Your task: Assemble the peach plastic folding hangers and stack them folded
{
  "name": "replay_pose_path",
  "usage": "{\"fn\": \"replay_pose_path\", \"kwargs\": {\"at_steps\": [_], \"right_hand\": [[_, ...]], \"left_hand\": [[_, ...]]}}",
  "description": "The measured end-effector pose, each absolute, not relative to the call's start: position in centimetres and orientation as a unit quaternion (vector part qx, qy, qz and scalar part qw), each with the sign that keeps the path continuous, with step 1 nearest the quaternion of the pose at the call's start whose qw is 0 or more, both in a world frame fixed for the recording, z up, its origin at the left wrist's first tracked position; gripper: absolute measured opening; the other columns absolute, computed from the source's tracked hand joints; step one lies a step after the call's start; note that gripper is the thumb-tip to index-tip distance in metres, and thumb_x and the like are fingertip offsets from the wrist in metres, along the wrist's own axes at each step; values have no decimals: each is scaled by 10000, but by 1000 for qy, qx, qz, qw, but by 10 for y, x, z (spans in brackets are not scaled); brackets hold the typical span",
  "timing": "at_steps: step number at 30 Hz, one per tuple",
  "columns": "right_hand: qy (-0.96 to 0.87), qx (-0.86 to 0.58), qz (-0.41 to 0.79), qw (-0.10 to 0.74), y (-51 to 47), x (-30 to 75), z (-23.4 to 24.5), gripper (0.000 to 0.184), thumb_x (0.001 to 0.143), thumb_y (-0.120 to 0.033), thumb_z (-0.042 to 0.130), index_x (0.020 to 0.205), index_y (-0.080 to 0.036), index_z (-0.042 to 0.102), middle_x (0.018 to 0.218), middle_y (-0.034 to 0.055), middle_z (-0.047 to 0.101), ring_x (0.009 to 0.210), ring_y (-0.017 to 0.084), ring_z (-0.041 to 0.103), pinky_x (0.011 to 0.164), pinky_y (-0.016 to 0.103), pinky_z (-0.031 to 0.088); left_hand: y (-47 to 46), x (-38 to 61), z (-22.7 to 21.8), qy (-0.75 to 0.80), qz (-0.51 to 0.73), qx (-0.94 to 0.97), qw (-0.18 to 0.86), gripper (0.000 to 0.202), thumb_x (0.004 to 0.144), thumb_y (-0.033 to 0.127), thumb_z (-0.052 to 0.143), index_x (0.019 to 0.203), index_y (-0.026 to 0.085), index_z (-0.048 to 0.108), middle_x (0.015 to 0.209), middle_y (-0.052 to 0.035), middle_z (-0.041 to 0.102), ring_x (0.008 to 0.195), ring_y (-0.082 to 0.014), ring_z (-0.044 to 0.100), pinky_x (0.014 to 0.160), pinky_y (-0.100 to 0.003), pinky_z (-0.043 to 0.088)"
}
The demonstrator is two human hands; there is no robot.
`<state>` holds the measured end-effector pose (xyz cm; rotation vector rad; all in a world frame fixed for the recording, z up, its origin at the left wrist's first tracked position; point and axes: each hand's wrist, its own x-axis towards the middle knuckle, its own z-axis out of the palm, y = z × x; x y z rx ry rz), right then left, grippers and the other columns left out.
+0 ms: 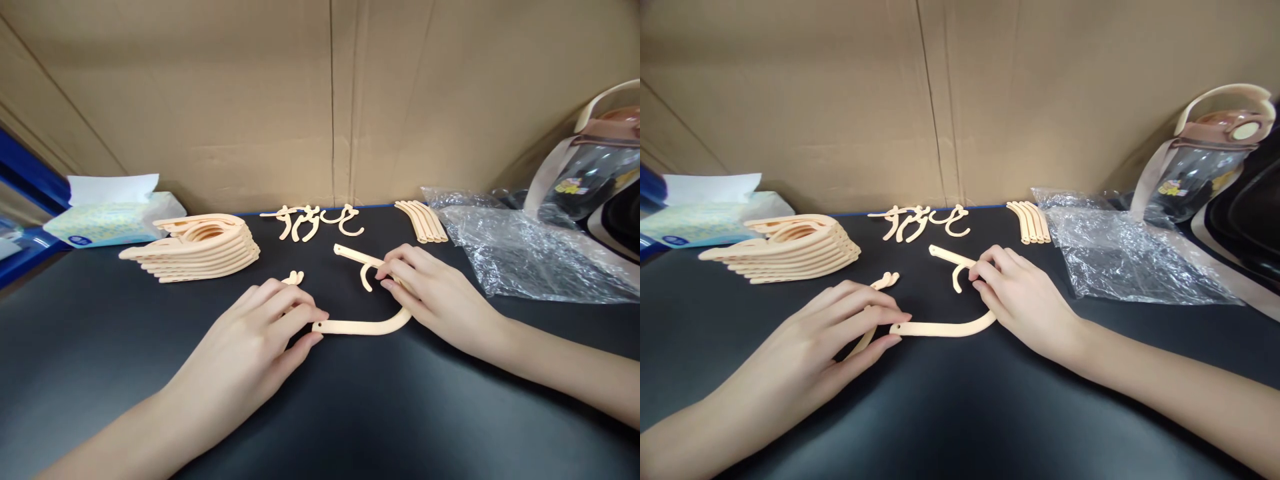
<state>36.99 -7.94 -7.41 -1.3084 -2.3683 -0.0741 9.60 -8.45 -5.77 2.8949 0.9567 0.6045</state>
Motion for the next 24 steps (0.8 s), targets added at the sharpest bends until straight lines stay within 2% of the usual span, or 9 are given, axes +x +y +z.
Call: {"fn": "replay_pose_path", "kwargs": {"at_steps": [8, 17, 24], "right_hand": [[-861, -465, -27, 202, -80, 368, -74, 212, 989, -306, 470, 1023, -182, 638, 1054, 83, 640, 919, 222, 607, 815, 396, 500], [-876, -440, -8, 198, -82, 365, -71, 237, 997, -309, 466, 1072, -189, 656, 1104, 86, 666, 949, 220, 606, 820, 383, 462], [-875, -440, -5, 200, -82, 366, -72, 235, 996, -313, 468, 1073, -188, 652, 1120, 87, 668, 950, 219, 607, 822, 386, 461]], "left_hand": [[-81, 97, -61, 303, 199, 932, 21, 213, 967, 156, 515, 1094, 222, 672, 1020, -24, 656, 922, -185, 560, 790, -331, 433], [-82, 98, -61, 324, 213, 922, 5, 145, 924, 190, 625, 1023, 242, 716, 952, 7, 690, 907, -181, 552, 768, -321, 411], [-81, 98, -61, 321, 223, 920, -2, 134, 916, 207, 641, 1017, 227, 726, 933, 11, 697, 887, -176, 555, 781, -313, 433]]}}
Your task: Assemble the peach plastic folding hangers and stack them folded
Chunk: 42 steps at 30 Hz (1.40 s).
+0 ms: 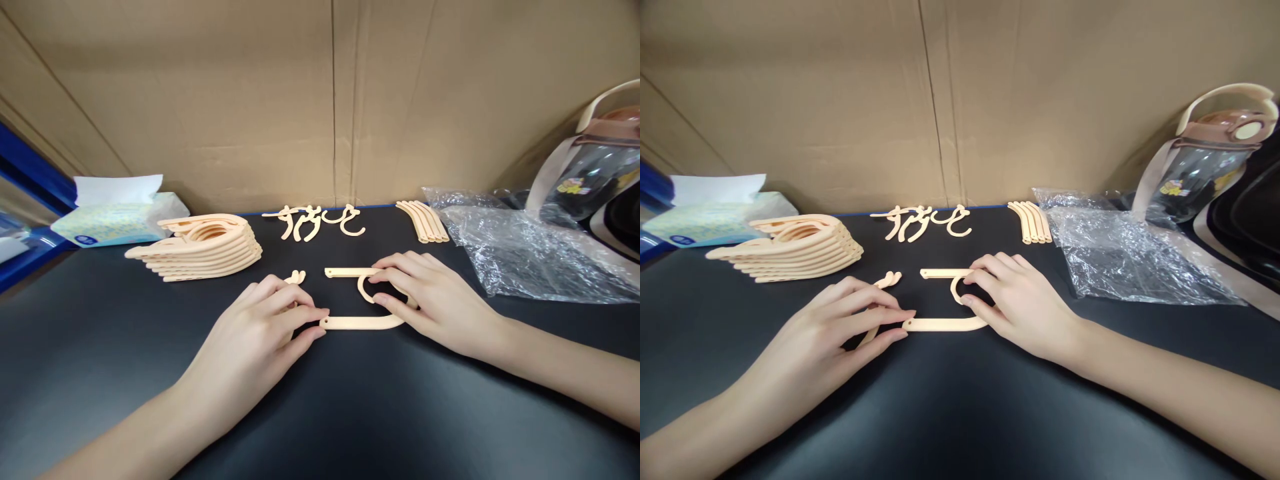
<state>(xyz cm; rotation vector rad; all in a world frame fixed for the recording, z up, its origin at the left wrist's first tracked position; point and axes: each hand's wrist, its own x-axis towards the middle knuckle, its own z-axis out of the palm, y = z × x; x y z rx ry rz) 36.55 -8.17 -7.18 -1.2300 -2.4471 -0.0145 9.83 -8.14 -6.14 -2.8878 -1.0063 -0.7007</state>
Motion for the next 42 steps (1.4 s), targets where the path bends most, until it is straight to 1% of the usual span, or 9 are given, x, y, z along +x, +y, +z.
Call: {"fn": "replay_pose_path", "kwargs": {"at_steps": [5, 11, 15, 19, 24, 27, 30, 35, 42], "right_hand": [[-876, -441, -3, 197, -82, 366, -72, 242, 998, -313, 461, 1086, -178, 642, 1126, 88, 653, 966, 224, 596, 835, 395, 461], [-876, -441, 0, 197, -81, 367, -73, 246, 999, -315, 455, 1101, -184, 636, 1157, 102, 629, 998, 233, 591, 862, 406, 455], [-880, -414, -18, 233, -84, 367, -71, 211, 993, -288, 476, 1084, -185, 636, 1153, 103, 629, 988, 220, 588, 847, 382, 442], [-910, -319, -45, 260, -88, 367, -68, 176, 961, -280, 546, 1041, -156, 643, 1077, 96, 668, 955, 200, 598, 830, 348, 436], [-925, -276, -67, 254, -88, 365, -69, 193, 942, -298, 586, 1006, -135, 667, 997, 86, 686, 888, 193, 596, 804, 330, 445], [-928, -275, -63, 245, -87, 366, -71, 163, 951, -268, 569, 971, -143, 673, 966, 78, 683, 875, 188, 596, 779, 323, 445], [-929, -273, -60, 244, -87, 366, -71, 151, 957, -224, 547, 927, -144, 672, 946, 78, 678, 856, 182, 593, 750, 316, 450], [-925, -277, -45, 257, -88, 365, -72, 149, 944, -159, 531, 894, -115, 665, 895, 92, 660, 826, 178, 598, 756, 297, 494], [-923, -286, -31, 257, -88, 365, -73, 132, 931, -143, 537, 882, -115, 656, 865, 81, 641, 761, 164, 610, 702, 275, 520]], "left_hand": [[-82, 99, -60, -320, -216, -922, 3, 139, 912, 199, 639, 1016, 224, 728, 932, 15, 695, 868, -168, 562, 778, -302, 452], [-77, 91, -55, -359, -225, -905, 30, 190, 965, 310, 555, 1034, 203, 696, 1003, -28, 698, 940, -222, 590, 838, -363, 472], [-74, 84, -51, -423, -215, -878, 65, 352, 991, 448, 455, 1135, 189, 644, 1073, -73, 671, 1011, -289, 601, 875, -439, 475], [-74, 83, -53, -458, -191, -865, 74, 616, 915, 658, 447, 1242, 155, 582, 1152, -125, 628, 1087, -350, 589, 909, -512, 490], [-76, 85, -60, -452, -164, -873, 78, 695, 875, 718, 446, 1261, 161, 600, 1109, -127, 631, 1058, -343, 602, 899, -542, 519], [-77, 85, -61, -452, -159, -874, 83, 680, 871, 697, 475, 1277, 167, 606, 1082, -118, 636, 1040, -343, 613, 885, -537, 531], [-79, 85, -58, -467, -148, -868, 87, 539, 916, 569, 482, 1259, 178, 623, 1073, -102, 638, 988, -312, 647, 820, -471, 565], [-86, 88, -54, -514, -100, -846, 97, 404, 957, 339, 373, 1211, 192, 650, 1130, -70, 651, 729, -219, 712, 506, -330, 545], [-85, 87, -51, -505, -80, -854, 97, 425, 977, 266, 291, 1206, 170, 634, 1052, -59, 693, 604, -205, 698, 477, -324, 537]]}}
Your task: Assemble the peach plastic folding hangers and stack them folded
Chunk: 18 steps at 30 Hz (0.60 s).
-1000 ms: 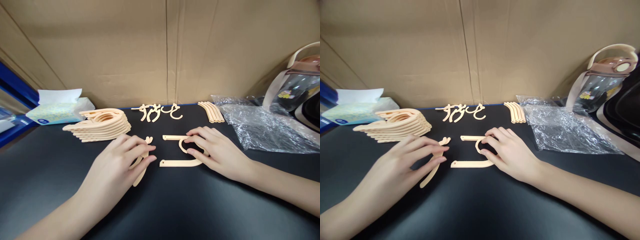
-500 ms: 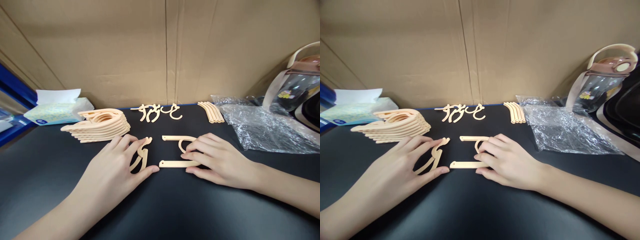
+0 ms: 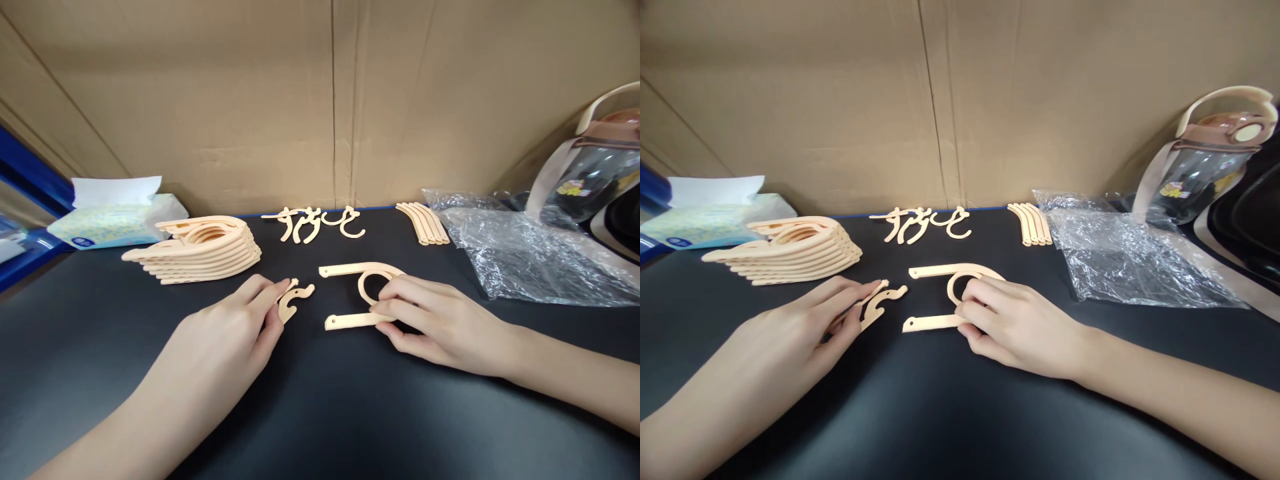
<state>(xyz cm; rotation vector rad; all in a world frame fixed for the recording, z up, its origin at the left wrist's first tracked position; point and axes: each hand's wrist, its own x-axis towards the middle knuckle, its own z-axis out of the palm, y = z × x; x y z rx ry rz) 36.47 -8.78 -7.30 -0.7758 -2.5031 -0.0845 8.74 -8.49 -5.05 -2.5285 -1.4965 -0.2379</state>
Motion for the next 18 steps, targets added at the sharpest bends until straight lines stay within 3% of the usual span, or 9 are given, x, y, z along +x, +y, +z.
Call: {"fn": "replay_pose_path", "kwargs": {"at_steps": [3, 7, 13, 18], "right_hand": [[-922, -286, -29, 259, -88, 365, -72, 129, 922, -127, 535, 878, -117, 656, 857, 83, 647, 776, 172, 620, 719, 287, 527], [-921, -286, -28, 264, -87, 364, -71, 134, 912, -106, 525, 847, -124, 641, 785, 69, 647, 743, 171, 623, 723, 300, 523], [-919, -280, -61, 270, -88, 362, -70, 137, 910, -92, 508, 819, -137, 601, 718, 40, 635, 655, 150, 583, 696, 306, 484], [-922, -273, -84, 260, -89, 362, -69, 152, 898, -85, 508, 783, -148, 583, 696, 29, 624, 631, 145, 557, 662, 293, 457]], "left_hand": [[-83, 85, -51, -486, -102, -856, 142, 422, 984, 229, 274, 1252, 126, 584, 991, -82, 708, 640, -241, 711, 493, -348, 545], [-83, 86, -49, -440, -120, -866, 204, 414, 974, 170, 246, 1237, 110, 561, 953, -107, 685, 806, -282, 710, 655, -396, 566], [-95, 94, -44, -436, -142, -877, 143, 314, 1032, 344, 289, 1188, 186, 511, 981, -50, 643, 767, -212, 700, 567, -303, 514], [-98, 100, -43, -371, -130, -915, 91, 231, 1027, 279, 317, 907, 201, 497, 756, 15, 576, 637, -164, 651, 482, -258, 434]]}}
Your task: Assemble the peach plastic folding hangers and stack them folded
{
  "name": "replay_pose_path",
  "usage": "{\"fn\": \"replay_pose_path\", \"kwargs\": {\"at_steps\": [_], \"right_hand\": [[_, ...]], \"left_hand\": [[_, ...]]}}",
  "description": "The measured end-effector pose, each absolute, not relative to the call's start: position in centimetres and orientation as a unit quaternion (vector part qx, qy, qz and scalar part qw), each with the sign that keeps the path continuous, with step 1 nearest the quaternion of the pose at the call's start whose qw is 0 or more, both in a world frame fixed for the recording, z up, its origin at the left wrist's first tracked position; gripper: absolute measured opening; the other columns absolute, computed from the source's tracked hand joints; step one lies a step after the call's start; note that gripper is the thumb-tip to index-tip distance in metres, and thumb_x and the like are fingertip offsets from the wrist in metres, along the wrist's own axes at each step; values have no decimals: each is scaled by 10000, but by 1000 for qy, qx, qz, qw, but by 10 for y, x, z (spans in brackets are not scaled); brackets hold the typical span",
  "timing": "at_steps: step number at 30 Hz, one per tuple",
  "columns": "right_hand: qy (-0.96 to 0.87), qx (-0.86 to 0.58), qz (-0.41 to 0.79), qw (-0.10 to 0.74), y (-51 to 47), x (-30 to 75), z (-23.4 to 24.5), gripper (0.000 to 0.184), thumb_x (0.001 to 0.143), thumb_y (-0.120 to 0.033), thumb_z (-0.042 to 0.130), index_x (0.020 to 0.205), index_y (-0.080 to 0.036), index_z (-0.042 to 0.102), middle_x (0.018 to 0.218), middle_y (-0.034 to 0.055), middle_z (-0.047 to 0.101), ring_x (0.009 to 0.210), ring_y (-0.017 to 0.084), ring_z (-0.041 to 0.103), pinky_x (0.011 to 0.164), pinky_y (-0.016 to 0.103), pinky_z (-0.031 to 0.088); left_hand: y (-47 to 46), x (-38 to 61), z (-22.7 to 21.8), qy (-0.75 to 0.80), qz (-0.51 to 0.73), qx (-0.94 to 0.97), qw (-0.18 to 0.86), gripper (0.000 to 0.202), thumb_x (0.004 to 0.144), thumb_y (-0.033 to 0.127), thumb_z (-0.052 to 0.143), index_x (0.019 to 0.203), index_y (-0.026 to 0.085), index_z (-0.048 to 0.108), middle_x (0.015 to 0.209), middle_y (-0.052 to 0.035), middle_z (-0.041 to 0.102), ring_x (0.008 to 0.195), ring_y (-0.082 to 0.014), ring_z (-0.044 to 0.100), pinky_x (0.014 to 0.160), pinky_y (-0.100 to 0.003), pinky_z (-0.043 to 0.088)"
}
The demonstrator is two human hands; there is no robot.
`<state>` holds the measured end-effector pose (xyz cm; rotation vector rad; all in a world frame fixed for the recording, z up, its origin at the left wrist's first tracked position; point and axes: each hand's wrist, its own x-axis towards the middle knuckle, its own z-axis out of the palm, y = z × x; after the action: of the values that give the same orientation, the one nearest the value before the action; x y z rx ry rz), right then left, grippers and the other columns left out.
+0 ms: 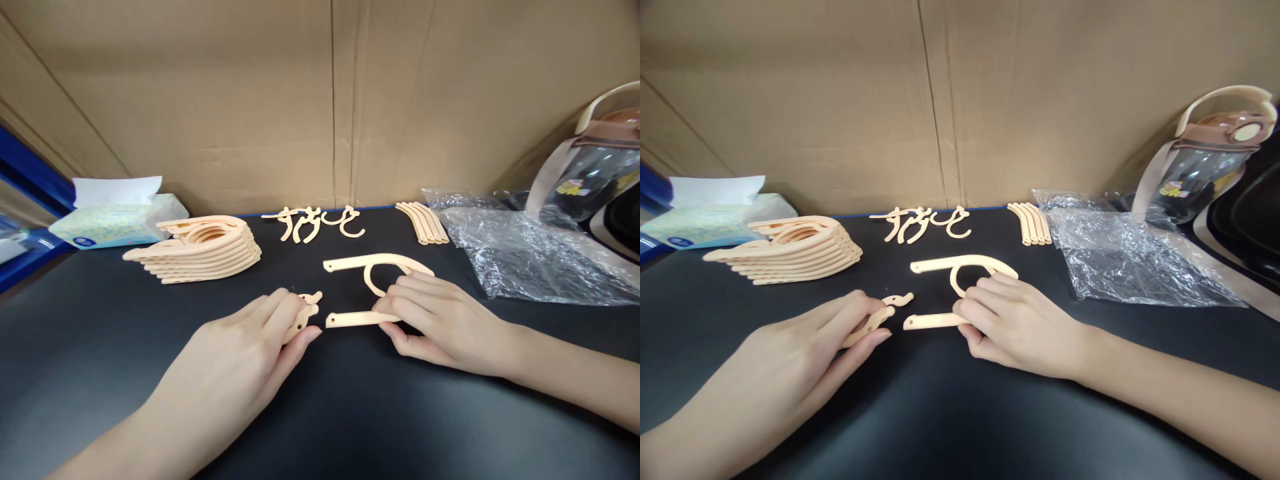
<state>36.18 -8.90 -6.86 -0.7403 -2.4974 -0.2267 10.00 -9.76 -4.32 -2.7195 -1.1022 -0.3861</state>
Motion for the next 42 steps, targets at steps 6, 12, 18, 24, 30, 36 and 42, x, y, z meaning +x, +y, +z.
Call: {"fn": "replay_pose_path", "kwargs": {"at_steps": [6, 12, 18, 24, 30, 36, 42], "right_hand": [[-924, -262, -88, 265, -91, 363, -70, 167, 899, -88, 488, 779, -167, 573, 673, 4, 610, 568, 120, 542, 562, 243, 429], [-928, -247, -96, 260, -92, 364, -69, 218, 976, -183, 466, 790, -175, 579, 679, 7, 622, 567, 126, 541, 557, 255, 425], [-935, -228, -104, 252, -93, 363, -66, 301, 1028, -242, 423, 801, -149, 598, 696, 26, 639, 593, 133, 561, 569, 269, 405], [-932, -220, -127, 258, -94, 361, -65, 310, 1026, -228, 430, 776, -150, 595, 679, 19, 629, 585, 130, 521, 564, 279, 386], [-934, -220, -123, 253, -95, 362, -66, 305, 1034, -232, 409, 790, -168, 580, 680, 8, 616, 588, 126, 518, 572, 274, 385], [-938, -231, -75, 248, -95, 361, -65, 306, 1035, -250, 396, 791, -163, 561, 678, 13, 606, 583, 131, 522, 568, 268, 393], [-939, -249, 5, 238, -97, 363, -66, 239, 1021, -259, 433, 827, -170, 540, 699, -2, 570, 587, 120, 488, 566, 244, 390]], "left_hand": [[-92, 97, -58, -329, -147, -930, 78, 298, 1043, 276, 254, 804, 217, 422, 702, 31, 529, 527, -135, 531, 450, -255, 347], [-93, 98, -56, -311, -157, -937, -3, 227, 1022, 228, 301, 812, 224, 386, 718, 24, 518, 578, -142, 518, 487, -248, 343], [-94, 98, -56, -296, -156, -942, -14, 250, 1024, 344, 369, 802, 229, 365, 664, 48, 501, 511, -127, 479, 467, -245, 309], [-91, 97, -66, -284, -170, -943, 23, 337, 1051, 438, 277, 792, 234, 352, 565, 90, 452, 398, -101, 420, 415, -240, 251], [-92, 95, -68, -265, -156, -948, 83, 357, 1060, 407, 244, 773, 231, 364, 560, 85, 422, 385, -108, 404, 406, -263, 237], [-93, 99, -59, -254, -105, -950, 149, 429, 1066, 356, 203, 722, 212, 414, 593, 37, 493, 410, -131, 494, 405, -285, 262], [-94, 103, -53, -239, -73, -946, 204, 456, 1064, 305, 182, 706, 206, 446, 576, 12, 526, 399, -155, 539, 393, -306, 317]]}}
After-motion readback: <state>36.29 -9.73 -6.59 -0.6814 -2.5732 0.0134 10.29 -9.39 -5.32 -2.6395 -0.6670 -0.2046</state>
